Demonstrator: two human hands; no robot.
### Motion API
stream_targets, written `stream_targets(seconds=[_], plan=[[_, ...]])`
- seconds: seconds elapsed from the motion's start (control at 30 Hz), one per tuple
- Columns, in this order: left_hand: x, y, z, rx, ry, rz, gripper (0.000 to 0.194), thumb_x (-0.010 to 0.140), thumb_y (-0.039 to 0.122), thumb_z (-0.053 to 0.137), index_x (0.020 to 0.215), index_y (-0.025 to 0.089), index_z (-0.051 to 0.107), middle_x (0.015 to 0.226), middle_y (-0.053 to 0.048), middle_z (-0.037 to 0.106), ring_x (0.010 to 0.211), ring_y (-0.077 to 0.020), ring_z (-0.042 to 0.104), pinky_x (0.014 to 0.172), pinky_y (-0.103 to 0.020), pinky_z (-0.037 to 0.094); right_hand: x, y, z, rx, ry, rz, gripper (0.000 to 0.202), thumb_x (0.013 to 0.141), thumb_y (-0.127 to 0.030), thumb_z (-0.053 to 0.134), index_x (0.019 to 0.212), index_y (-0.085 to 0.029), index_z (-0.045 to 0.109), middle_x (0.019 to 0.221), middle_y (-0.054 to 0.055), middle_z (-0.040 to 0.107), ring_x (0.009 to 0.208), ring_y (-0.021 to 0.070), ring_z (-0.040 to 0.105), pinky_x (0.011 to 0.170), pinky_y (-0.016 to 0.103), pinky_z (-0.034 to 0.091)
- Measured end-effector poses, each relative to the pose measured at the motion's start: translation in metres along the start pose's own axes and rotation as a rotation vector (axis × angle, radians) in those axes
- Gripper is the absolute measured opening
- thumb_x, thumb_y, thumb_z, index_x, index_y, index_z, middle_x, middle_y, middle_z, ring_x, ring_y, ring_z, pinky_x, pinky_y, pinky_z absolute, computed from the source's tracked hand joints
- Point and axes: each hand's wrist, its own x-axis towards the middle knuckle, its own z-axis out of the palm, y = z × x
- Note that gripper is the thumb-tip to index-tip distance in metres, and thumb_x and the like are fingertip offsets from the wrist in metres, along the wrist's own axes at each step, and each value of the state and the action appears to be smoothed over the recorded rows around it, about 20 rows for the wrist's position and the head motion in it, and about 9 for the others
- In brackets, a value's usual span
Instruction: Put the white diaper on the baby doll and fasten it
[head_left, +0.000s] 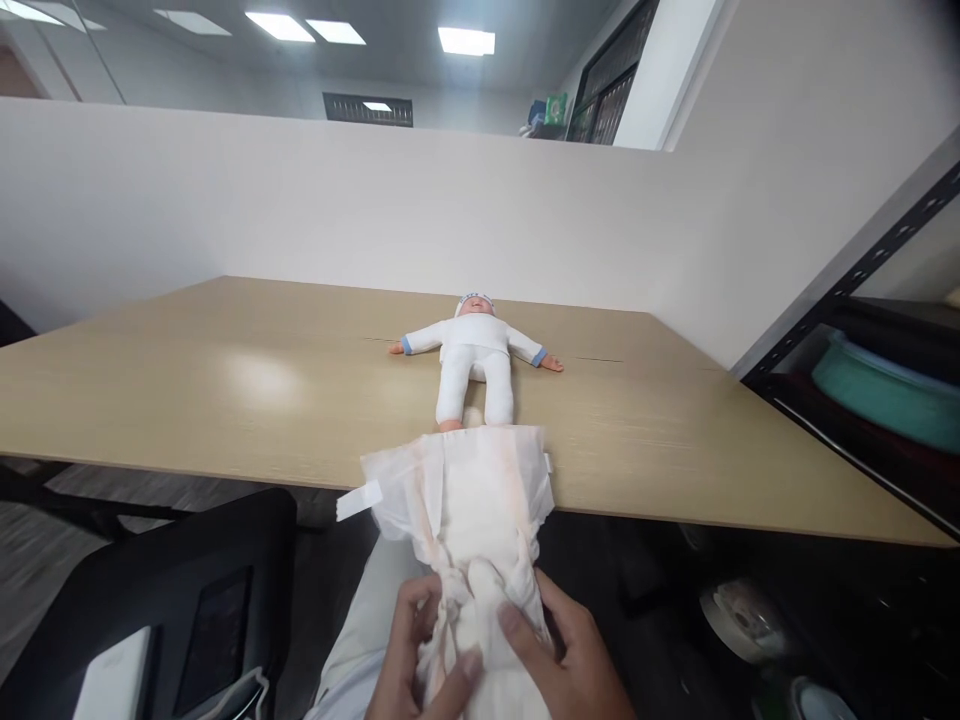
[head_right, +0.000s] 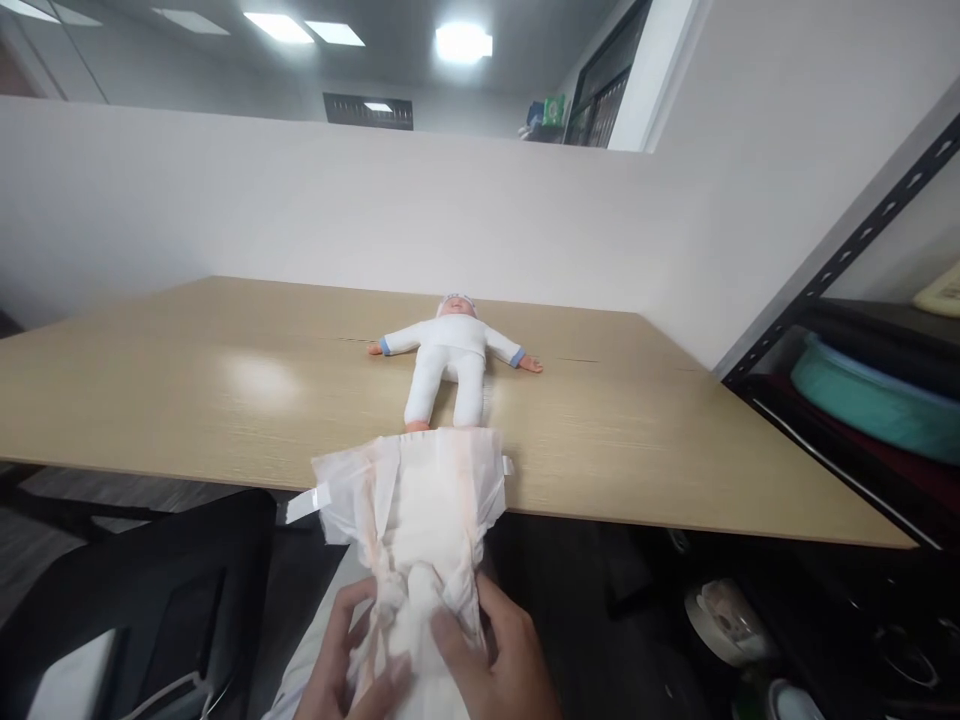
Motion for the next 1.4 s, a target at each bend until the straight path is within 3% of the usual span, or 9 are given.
stream_targets(seconds=[0.2, 0.33, 0.47, 0.7, 0.87, 1.0, 1.1, 1.23, 1.4], plan=[[0.018, 0.0, 0.0, -0.138, 0.008, -0.129, 0.069, 0.081, 0.055, 0.09, 0.132, 0.033, 0.05, 0.123, -0.007, 0.077, 0.111, -0.0325, 0.076, 0.099, -0.043, 0.058, 0.019, 0.021, 0.0, -0.385, 0.292, -0.358, 0.038, 0.1, -0.06, 0.065, 0.094, -0.023, 0.071, 0.087, 0.006, 0.07, 0.078, 0.023, 0.063, 0.072, 0.034, 0.055], [0.018, -0.011, -0.007, -0.097, 0.02, -0.144, 0.074, 0.081, 0.057, 0.09, 0.137, 0.033, 0.047, 0.128, -0.009, 0.075, 0.113, -0.032, 0.076, 0.101, -0.043, 0.058, 0.027, 0.021, -0.003, -0.515, 0.454, -0.594, 0.042, 0.1, -0.047, 0.07, 0.133, -0.023, 0.063, 0.127, 0.014, 0.071, 0.111, 0.0295, 0.068, 0.089, 0.043, 0.062], [0.018, -0.023, -0.008, -0.009, 0.036, -0.099, 0.074, 0.085, 0.06, 0.085, 0.14, 0.032, 0.043, 0.134, -0.012, 0.072, 0.119, -0.0318, 0.073, 0.104, -0.042, 0.057, 0.051, -0.008, 0.006, -0.65, 0.257, -0.701, 0.048, 0.105, -0.035, 0.063, 0.151, -0.027, 0.056, 0.156, 0.011, 0.06, 0.148, 0.0313, 0.053, 0.117, 0.052, 0.054], [0.022, -0.026, -0.033, 0.567, 0.058, 0.257, 0.058, 0.103, 0.056, 0.061, 0.149, 0.028, 0.041, 0.137, -0.015, 0.069, 0.107, -0.0291, 0.076, 0.099, -0.045, 0.06, 0.095, -0.019, 0.032, -0.838, 0.031, -0.654, 0.058, 0.109, -0.04, 0.056, 0.165, -0.025, 0.049, 0.175, 0.012, 0.042, 0.164, 0.0328, 0.036, 0.131, 0.06, 0.038], [0.074, 0.034, -0.064, 0.951, 0.144, 0.746, 0.037, 0.104, 0.032, 0.065, 0.139, 0.027, 0.055, 0.13, -0.01, 0.07, 0.12, -0.0287, 0.069, 0.106, -0.046, 0.056, 0.094, -0.011, 0.038, -0.861, 0.044, -0.647, 0.06, 0.11, -0.036, 0.052, 0.169, -0.027, 0.044, 0.177, 0.009, 0.037, 0.166, 0.0313, 0.031, 0.132, 0.06, 0.037], [0.165, 0.104, -0.058, 1.229, -0.016, 1.022, 0.026, 0.105, 0.016, 0.055, 0.129, 0.023, 0.065, 0.134, -0.011, 0.07, 0.128, -0.0289, 0.064, 0.111, -0.047, 0.051, 0.093, -0.01, 0.039, -0.868, 0.056, -0.66, 0.06, 0.109, -0.036, 0.054, 0.168, -0.029, 0.045, 0.177, 0.009, 0.039, 0.165, 0.0324, 0.034, 0.131, 0.061, 0.037], [0.23, 0.139, -0.035, 1.587, -0.116, 1.006, 0.058, 0.093, 0.004, 0.06, 0.149, 0.02, 0.058, 0.158, -0.017, 0.058, 0.141, -0.0374, 0.057, 0.112, -0.054, 0.05, 0.094, -0.009, 0.039, -0.878, 0.052, -0.673, 0.062, 0.109, -0.035, 0.055, 0.169, -0.029, 0.043, 0.177, 0.008, 0.037, 0.165, 0.0324, 0.033, 0.131, 0.061, 0.038], [0.274, 0.145, 0.001, 1.946, -0.532, 1.07, 0.109, 0.074, -0.006, 0.071, 0.17, 0.028, 0.034, 0.181, -0.019, 0.023, 0.162, -0.044, 0.035, 0.121, -0.056, 0.043, 0.094, -0.006, 0.04, -0.892, 0.062, -0.676, 0.066, 0.108, -0.033, 0.056, 0.171, -0.031, 0.038, 0.179, 0.006, 0.034, 0.166, 0.0321, 0.031, 0.131, 0.06, 0.04], [0.283, 0.129, 0.026, 1.844, -0.929, 1.179, 0.114, 0.069, 0.0, 0.083, 0.167, 0.038, 0.04, 0.182, -0.008, 0.026, 0.165, -0.0383, 0.032, 0.126, -0.049, 0.04, 0.097, 0.001, 0.04, -0.899, 0.069, -0.71, 0.07, 0.106, -0.036, 0.059, 0.172, -0.033, 0.036, 0.179, 0.005, 0.032, 0.164, 0.0353, 0.034, 0.127, 0.062, 0.045]])
